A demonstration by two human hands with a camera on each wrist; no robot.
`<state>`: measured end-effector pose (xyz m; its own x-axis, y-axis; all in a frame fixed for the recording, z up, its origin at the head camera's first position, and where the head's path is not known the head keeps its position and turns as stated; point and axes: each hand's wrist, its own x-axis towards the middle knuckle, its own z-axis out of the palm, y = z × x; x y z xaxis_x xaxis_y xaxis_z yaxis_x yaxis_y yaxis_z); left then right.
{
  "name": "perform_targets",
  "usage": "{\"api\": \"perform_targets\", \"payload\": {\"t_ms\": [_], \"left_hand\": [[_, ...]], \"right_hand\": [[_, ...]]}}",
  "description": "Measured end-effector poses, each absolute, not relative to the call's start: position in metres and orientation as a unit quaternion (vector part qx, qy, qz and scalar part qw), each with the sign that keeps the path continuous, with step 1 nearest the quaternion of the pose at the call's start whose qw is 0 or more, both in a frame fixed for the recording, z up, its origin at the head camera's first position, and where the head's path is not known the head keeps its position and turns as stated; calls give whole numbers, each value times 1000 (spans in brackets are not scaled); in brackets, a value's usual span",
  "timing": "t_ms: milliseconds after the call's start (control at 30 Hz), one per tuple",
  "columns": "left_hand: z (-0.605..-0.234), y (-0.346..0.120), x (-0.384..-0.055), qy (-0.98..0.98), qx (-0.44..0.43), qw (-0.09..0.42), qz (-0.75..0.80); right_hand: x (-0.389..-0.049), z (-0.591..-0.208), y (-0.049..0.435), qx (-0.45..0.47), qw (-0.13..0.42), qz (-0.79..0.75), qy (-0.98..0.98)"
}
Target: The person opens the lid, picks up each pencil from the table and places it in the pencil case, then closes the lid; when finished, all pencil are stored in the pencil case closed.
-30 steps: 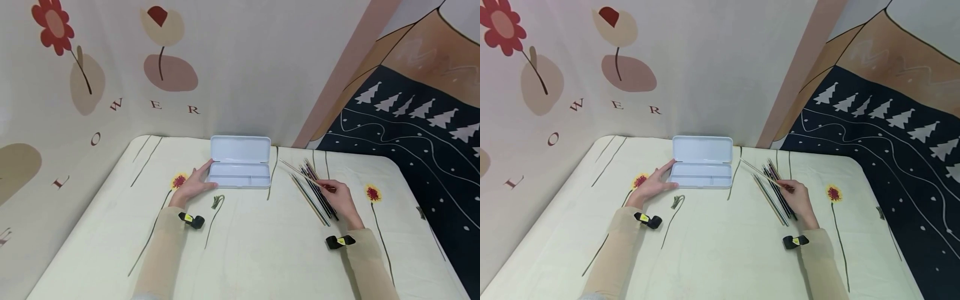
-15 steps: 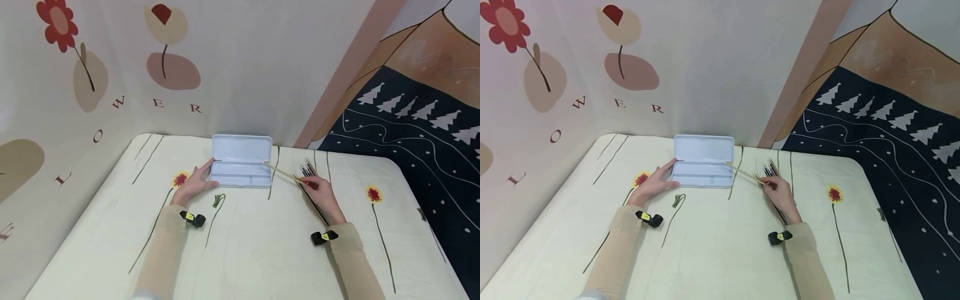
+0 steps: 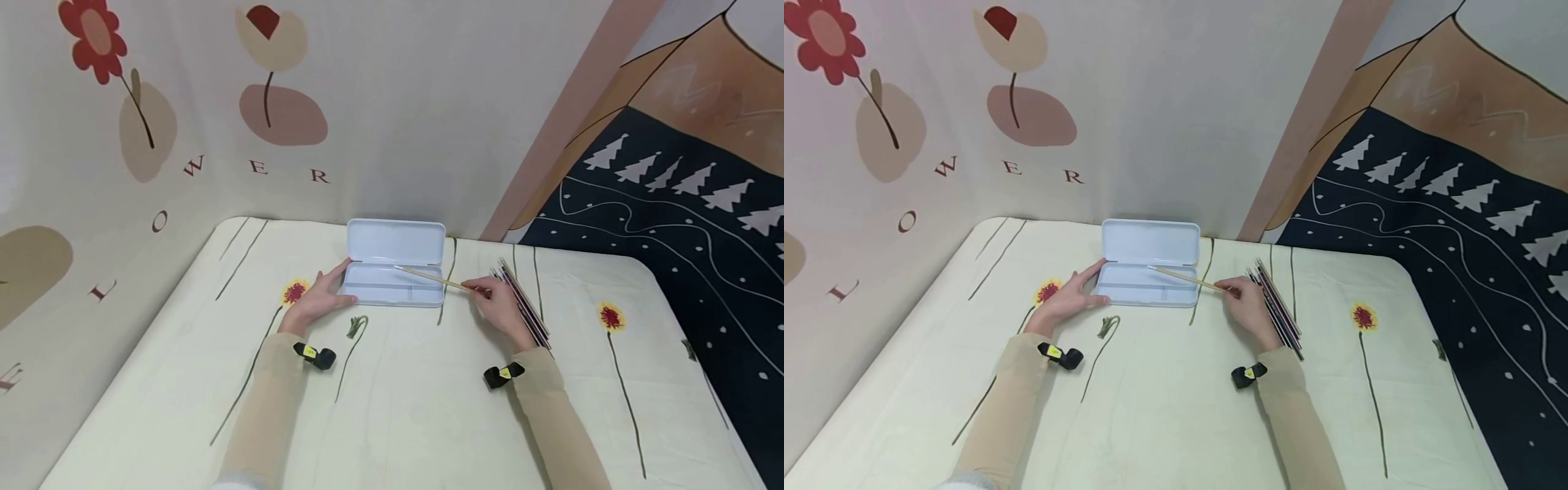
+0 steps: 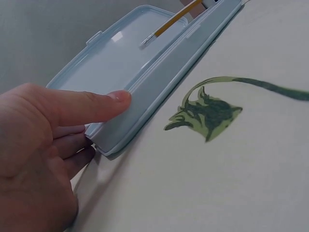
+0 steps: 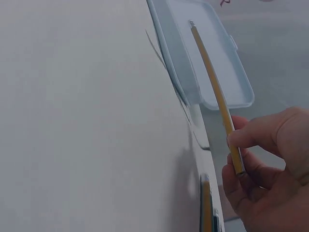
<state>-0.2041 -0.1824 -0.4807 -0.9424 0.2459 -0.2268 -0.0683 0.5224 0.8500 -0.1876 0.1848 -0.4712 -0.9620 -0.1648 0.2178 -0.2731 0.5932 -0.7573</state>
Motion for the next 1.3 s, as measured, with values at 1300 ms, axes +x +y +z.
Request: {"api": "perform_targets", "payload": {"t_ms": [1300], "left_hand": [[-485,-181,-204,858,124,120,485]], "right_hand": [[-214,-476,105,169,44,444,-879]]}}
